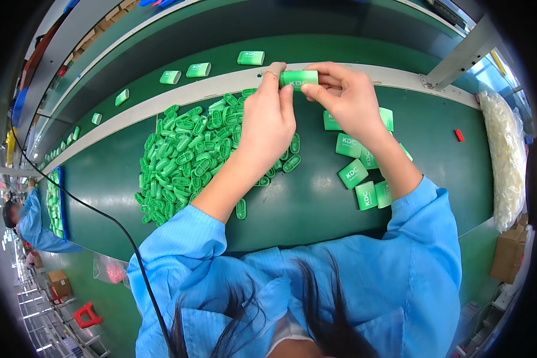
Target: The person repeatedly picks green capsule halves and small rectangular boxes from a table, inserts the halves into the boxes, and places the assembled units onto a conveyor belt. The person also moves a blue tray filled with assembled units along the belt.
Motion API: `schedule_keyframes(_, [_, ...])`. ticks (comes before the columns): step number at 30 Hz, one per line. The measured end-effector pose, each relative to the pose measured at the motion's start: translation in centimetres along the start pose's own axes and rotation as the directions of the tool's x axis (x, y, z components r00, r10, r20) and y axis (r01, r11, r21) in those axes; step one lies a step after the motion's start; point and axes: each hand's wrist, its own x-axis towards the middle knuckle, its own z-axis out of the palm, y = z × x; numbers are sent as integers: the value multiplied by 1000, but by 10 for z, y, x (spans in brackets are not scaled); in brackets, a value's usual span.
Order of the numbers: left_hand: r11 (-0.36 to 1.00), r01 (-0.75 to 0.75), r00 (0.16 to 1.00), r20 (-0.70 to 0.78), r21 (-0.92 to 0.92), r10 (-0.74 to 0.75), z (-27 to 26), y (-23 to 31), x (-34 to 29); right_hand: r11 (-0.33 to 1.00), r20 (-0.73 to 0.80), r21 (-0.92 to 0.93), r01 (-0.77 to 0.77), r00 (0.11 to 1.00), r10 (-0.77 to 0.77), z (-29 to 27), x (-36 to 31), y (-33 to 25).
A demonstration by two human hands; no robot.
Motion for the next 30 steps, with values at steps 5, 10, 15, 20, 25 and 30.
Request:
schedule_keyframes(5, [1000,15,993,115,-26,-12,5,-14,11,947,-56,-259,189,976,-210,1,1,9])
schedule_keyframes(10, [994,17,1000,-8,105,-16,-6,-39,44,905,-26,-424,42,998,-58,-20,69,40])
schedule_keyframes(15, [913,-129,975,217,388,46,-31,-37,27,843,-45,-495,-212,975,219,-46,97,88])
schedule_keyframes(20, [866,-152,973,225,476,47,-33,-32,0,801,64,-592,88,996,-62,-48,61,60])
schedule_keyframes(25, [821,-484,853,375,304,364,-33,-44,8,605,426,-665,438,888,-174,-41,-20,13])
schedule_keyframes(30, [737,-616,701,619,278,353,-32,-55,15,603,420,-690,402,900,-120,-33,-30,15])
